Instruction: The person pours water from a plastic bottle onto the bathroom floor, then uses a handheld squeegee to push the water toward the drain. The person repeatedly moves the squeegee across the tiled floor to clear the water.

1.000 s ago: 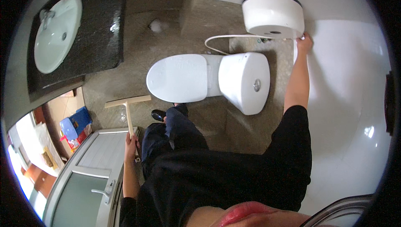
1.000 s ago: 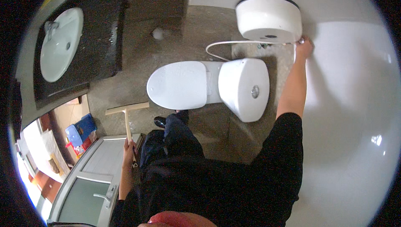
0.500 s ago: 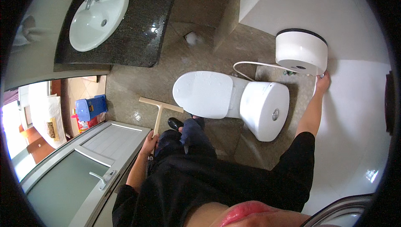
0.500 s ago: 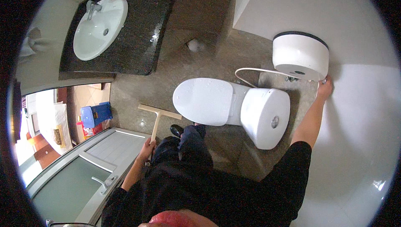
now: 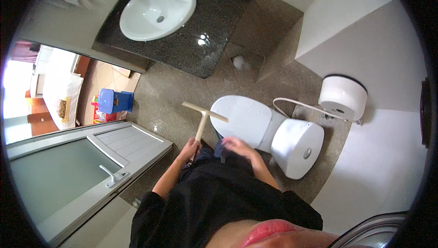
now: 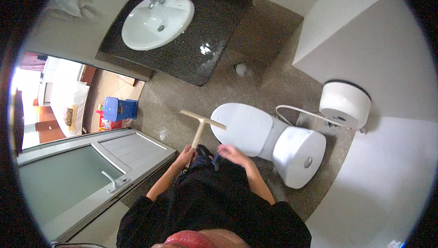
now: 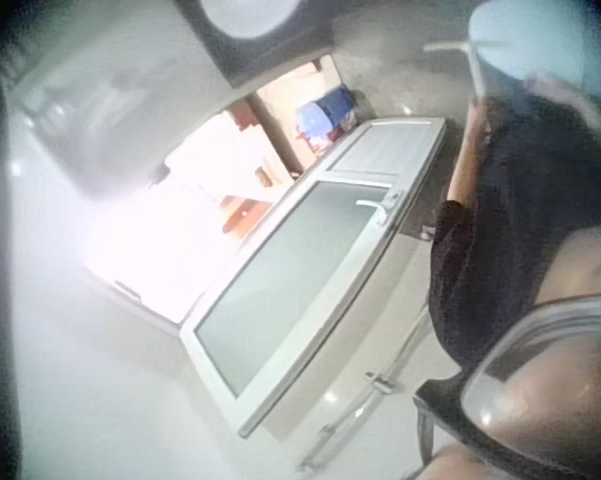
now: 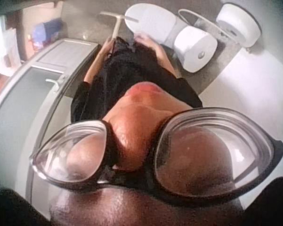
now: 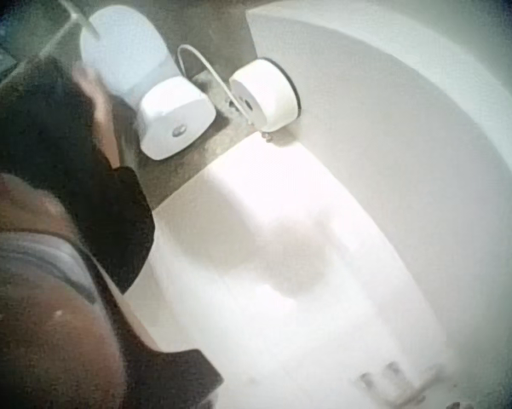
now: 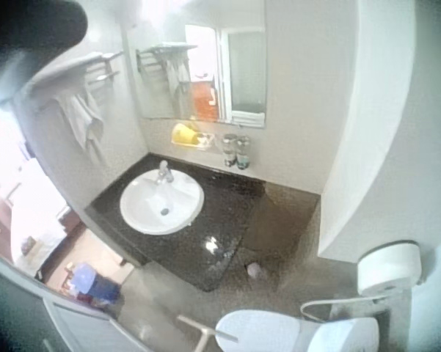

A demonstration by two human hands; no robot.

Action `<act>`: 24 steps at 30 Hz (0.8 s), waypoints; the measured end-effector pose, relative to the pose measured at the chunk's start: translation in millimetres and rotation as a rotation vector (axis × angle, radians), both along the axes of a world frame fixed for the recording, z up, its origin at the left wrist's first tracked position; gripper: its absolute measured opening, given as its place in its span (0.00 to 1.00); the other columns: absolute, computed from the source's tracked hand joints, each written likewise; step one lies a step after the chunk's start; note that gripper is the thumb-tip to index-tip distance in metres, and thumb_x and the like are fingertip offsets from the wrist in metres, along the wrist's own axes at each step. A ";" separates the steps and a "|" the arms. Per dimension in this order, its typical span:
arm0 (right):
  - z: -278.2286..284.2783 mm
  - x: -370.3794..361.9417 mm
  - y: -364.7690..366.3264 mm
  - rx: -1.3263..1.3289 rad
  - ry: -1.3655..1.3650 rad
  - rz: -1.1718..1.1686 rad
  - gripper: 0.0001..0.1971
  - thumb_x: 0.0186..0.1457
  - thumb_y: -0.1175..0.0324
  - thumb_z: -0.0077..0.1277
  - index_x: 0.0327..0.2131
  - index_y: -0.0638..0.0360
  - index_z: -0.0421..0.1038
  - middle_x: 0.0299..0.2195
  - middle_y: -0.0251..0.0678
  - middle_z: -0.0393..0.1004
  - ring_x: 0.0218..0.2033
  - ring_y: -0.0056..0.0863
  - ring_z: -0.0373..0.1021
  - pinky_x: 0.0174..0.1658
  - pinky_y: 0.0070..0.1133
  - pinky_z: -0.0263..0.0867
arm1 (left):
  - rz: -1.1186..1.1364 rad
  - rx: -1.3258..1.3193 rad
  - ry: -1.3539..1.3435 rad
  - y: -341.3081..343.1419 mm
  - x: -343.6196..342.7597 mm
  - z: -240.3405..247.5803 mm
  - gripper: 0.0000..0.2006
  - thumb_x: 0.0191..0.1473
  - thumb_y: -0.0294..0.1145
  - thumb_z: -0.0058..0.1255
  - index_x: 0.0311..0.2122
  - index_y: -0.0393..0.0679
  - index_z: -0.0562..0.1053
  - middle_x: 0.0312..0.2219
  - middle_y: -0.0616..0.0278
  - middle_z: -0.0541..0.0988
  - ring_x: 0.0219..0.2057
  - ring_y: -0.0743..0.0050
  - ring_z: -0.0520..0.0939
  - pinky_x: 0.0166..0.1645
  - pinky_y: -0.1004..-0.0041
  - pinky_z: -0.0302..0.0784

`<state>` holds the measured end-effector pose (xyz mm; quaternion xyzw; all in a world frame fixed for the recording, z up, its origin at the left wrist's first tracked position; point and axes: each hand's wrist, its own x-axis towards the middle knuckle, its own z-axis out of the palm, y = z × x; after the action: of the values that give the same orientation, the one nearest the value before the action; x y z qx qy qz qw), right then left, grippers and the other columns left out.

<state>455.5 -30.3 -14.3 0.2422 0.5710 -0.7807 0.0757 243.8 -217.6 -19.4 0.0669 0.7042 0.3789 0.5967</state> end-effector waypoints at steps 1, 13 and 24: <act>8.6 -14.4 0.4 0.117 -0.032 0.229 0.18 0.59 0.57 0.43 0.45 0.60 0.67 0.41 0.36 0.70 0.45 0.25 0.65 0.50 0.21 0.60 | -0.115 0.048 0.010 24.0 3.3 18.3 0.09 0.57 0.34 0.37 0.36 0.40 0.64 0.21 0.66 0.69 0.19 0.80 0.71 0.24 0.77 0.68; 120.7 -74.5 56.8 -0.023 -0.112 -0.372 0.24 0.60 0.53 0.39 0.54 0.56 0.53 0.37 0.34 0.70 0.36 0.21 0.65 0.37 0.21 0.65 | -0.261 0.563 0.396 173.5 1.8 120.7 0.16 0.60 0.41 0.33 0.48 0.43 0.62 0.41 0.54 0.69 0.45 0.60 0.68 0.49 0.64 0.62; 88.9 -148.5 152.6 0.268 -0.047 -0.824 0.14 0.62 0.55 0.33 0.39 0.56 0.59 0.18 0.29 0.64 0.14 0.18 0.62 0.14 0.19 0.61 | -0.145 0.758 0.482 202.1 -39.3 113.5 0.23 0.60 0.43 0.32 0.58 0.45 0.58 0.49 0.57 0.68 0.54 0.62 0.62 0.59 0.66 0.51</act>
<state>307.0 122.4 74.7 0.4753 0.5209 -0.6590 -0.2616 204.5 -15.5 94.2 0.4161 0.6280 0.5408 0.3741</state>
